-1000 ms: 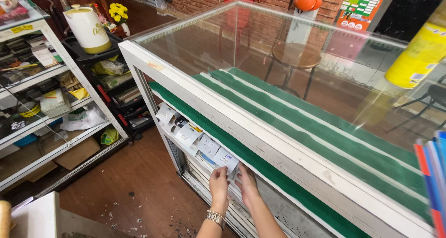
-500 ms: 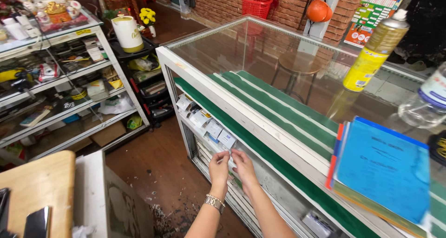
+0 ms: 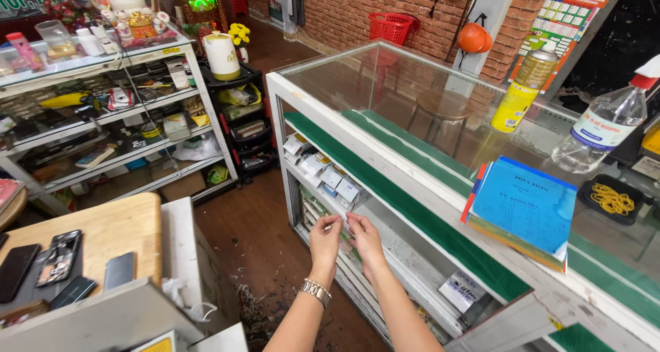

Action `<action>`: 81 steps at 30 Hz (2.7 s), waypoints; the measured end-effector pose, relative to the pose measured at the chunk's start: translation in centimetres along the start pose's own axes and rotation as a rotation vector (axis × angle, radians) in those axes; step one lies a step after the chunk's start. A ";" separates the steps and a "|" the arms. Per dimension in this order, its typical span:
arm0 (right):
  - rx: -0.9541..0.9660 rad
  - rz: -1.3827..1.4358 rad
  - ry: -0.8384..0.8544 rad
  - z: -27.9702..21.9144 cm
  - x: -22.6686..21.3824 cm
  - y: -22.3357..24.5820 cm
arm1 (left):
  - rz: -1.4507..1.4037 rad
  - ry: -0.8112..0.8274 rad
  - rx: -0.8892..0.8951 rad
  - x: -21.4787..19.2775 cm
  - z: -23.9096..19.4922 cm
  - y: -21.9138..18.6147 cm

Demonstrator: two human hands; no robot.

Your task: The person repeatedly picks up small boxes and electronic components from a workbench, places them into a glass display cabinet, and wipes the boxes with a cloth. The person handles multiple items one at a time, moving them between the bench and the cabinet shelves.

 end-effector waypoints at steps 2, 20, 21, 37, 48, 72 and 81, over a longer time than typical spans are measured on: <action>-0.020 -0.008 -0.007 -2.1 1.0 0.0 | 0.030 -0.015 0.041 -1.9 -1.8 -1.0; -0.147 -0.100 0.093 -22.0 10.5 0.4 | 0.068 -0.085 0.160 -17.3 -17.5 -9.3; -0.142 -0.109 0.104 -23.0 11.1 0.6 | 0.070 -0.094 0.169 -18.0 -18.4 -9.9; -0.104 -0.229 0.424 -40.3 26.8 -3.8 | 0.106 -0.420 0.190 -39.0 -32.2 -13.5; -0.076 -0.199 0.584 -48.4 40.8 -9.7 | 0.094 -0.530 0.267 -56.7 -36.0 -15.6; 0.231 -0.210 0.538 -46.4 56.9 -26.2 | 0.200 -0.600 -0.198 -83.3 -29.8 -8.1; 0.289 -0.248 0.547 -42.8 59.6 -28.1 | -0.061 -0.417 -0.577 -84.8 -26.1 -4.9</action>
Point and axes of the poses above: each hand's wrist, its own z-axis towards the middle knuckle, its own x-axis out of the palm, y = z × x, the point moved 3 cm from there along z, towards the middle knuckle, and after that the axes turned 1 degree about z, right-handed, at the moved point
